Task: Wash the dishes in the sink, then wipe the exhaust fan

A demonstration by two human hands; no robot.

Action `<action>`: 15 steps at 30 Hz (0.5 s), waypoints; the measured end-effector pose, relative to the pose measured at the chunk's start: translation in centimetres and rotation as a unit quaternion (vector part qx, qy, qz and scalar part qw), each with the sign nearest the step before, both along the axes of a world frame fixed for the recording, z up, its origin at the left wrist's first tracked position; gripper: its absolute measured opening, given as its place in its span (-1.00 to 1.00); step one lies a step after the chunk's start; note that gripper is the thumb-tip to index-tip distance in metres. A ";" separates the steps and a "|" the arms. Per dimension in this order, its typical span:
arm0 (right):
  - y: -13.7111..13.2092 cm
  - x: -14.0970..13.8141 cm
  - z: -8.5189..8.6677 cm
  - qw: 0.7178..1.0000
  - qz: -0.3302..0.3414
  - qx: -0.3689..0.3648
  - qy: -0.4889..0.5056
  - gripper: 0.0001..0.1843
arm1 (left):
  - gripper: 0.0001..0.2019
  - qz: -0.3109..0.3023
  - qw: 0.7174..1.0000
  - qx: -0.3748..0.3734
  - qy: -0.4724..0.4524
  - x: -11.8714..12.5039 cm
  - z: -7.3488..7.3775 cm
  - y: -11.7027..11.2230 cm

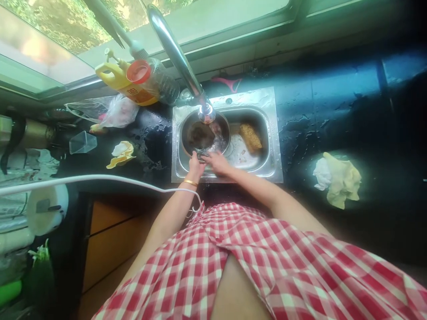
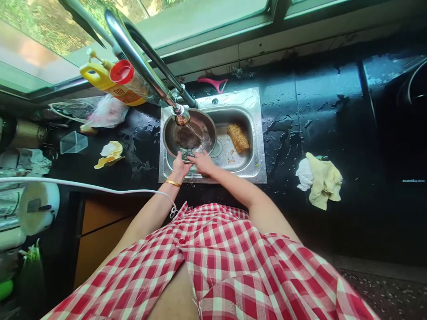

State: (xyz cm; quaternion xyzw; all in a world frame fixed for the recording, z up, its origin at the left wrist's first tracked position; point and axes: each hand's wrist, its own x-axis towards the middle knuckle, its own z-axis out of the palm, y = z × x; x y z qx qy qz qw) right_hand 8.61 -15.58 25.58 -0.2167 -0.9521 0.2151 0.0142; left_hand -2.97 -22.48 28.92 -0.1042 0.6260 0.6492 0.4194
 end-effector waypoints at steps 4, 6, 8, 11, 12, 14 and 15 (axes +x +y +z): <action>2.3 2.3 -1.0 0.996 -0.022 0.075 -0.045 -0.55 | -0.59 -0.050 0.998 -0.043 0.002 -0.5 0.5 -0.5; 1.9 2.5 -0.8 0.997 -0.010 0.057 -0.040 -0.48 | -0.63 -0.057 0.997 -0.054 -0.007 -0.7 0.9 -0.3; 0.4 1.5 -0.1 1.000 0.012 0.013 -0.018 -0.43 | -0.67 -0.074 0.995 -0.068 -0.014 -1.0 1.4 -0.1; -1.9 -0.8 1.7 1.000 0.003 -0.020 0.006 -0.50 | -0.69 -0.119 0.987 -0.104 0.001 -1.1 1.7 0.0; -2.4 -1.4 2.2 1.000 -0.003 -0.021 0.011 -0.52 | -0.68 -0.126 0.986 -0.107 0.009 -0.9 1.7 -0.1; -2.7 -2.4 3.0 0.999 -0.001 -0.027 0.029 -0.54 | -0.65 -0.107 0.990 -0.086 0.026 -0.5 1.5 -0.3; -2.6 -2.6 3.1 0.998 0.011 -0.037 0.041 -0.54 | -0.62 -0.091 0.993 -0.067 0.033 -0.3 1.4 -0.4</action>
